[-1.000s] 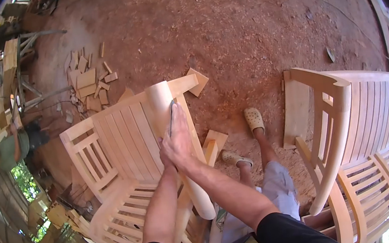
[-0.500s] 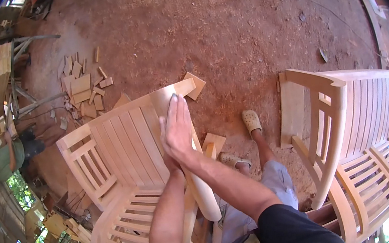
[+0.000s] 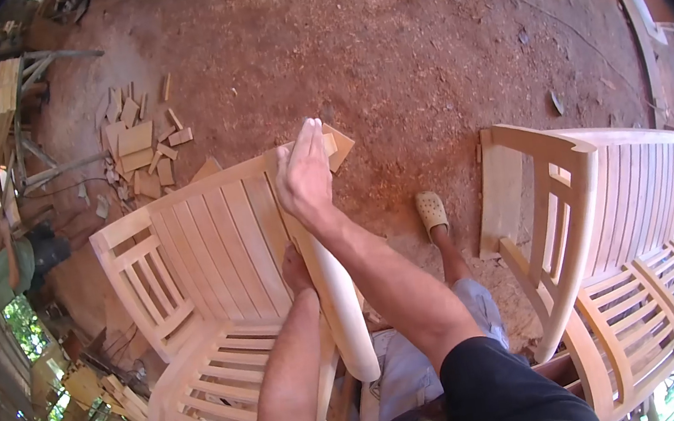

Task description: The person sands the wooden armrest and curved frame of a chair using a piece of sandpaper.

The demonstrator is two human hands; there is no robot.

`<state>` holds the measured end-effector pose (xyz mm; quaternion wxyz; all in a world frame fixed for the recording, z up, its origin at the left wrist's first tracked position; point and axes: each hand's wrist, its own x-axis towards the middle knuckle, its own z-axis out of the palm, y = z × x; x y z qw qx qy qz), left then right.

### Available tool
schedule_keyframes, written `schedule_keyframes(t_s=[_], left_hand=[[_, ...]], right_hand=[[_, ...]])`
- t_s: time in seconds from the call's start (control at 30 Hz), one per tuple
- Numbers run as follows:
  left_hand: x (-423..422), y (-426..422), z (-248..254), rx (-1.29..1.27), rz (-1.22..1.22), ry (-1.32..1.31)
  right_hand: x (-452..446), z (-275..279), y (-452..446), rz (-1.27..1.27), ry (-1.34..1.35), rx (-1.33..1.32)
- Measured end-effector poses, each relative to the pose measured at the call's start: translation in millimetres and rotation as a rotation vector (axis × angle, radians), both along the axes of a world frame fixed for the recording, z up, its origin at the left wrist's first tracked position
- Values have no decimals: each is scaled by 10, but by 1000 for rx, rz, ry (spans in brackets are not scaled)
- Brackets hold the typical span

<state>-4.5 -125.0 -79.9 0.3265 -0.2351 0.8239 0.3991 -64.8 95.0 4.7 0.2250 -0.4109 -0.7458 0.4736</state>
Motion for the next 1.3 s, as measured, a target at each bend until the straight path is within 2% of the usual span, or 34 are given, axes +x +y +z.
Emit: schedule_keyframes(t_s=[0.07,0.1,0.17,0.2,0.27,0.33,0.4,0.43,0.47,0.53,0.6,0.63,0.7,0.77,0.8,0.87,0.9,0.97,1.0,1.07,1.1,1.2,1.27,1.3], left_hand=[[42,191,145,148,129,38],[96,137,8,188,161,104],[158,-44,-402,268,222,241],[111,51,-210,140,113,190],[16,343,400,-118,-101,82],[14,329,403,-93,-60,77],[16,402,431,-44,30,44],[46,297,307,-71,-48,117],[92,108,60,-99,-125,190],[46,198,163,-149,-182,205],[1,357,428,-198,-142,75],[13,333,399,-173,-102,50],[-17,226,240,-121,-24,7],[44,-226,-502,21,-29,140],[116,-401,-716,83,-31,201],[146,-370,-694,-15,-121,258],[139,-350,-652,-65,-171,288],[43,-70,-189,-109,-119,137],[11,50,-20,-128,-89,64],[6,55,42,-132,-101,46],[-15,91,45,-128,-106,38],[60,-33,-138,-211,-313,304],[34,11,-113,-189,-204,205],[32,53,-37,-180,-149,151]], right_hand=[[182,-17,-187,24,3,246],[374,149,-309,119,-71,198],[393,127,-338,124,-63,244],[396,113,-351,124,-61,267],[112,3,-79,61,-12,125],[-17,22,68,28,-21,-45],[252,75,-198,115,-51,168],[402,90,-350,156,-70,266],[468,142,-387,183,-105,257],[524,236,-397,234,-173,241],[149,55,-123,94,-53,248],[27,-16,-28,27,9,253],[63,-13,-51,47,-3,281],[132,51,-66,114,-45,304],[301,121,-201,172,-91,296],[514,210,-377,282,-178,283],[414,158,-320,219,-99,309],[142,-9,-131,98,51,356],[89,-8,-64,95,35,283],[3,83,29,83,5,135],[103,111,-62,146,-35,176],[485,154,-346,288,-130,281],[477,130,-301,307,-146,342],[342,95,-196,226,-70,248]])
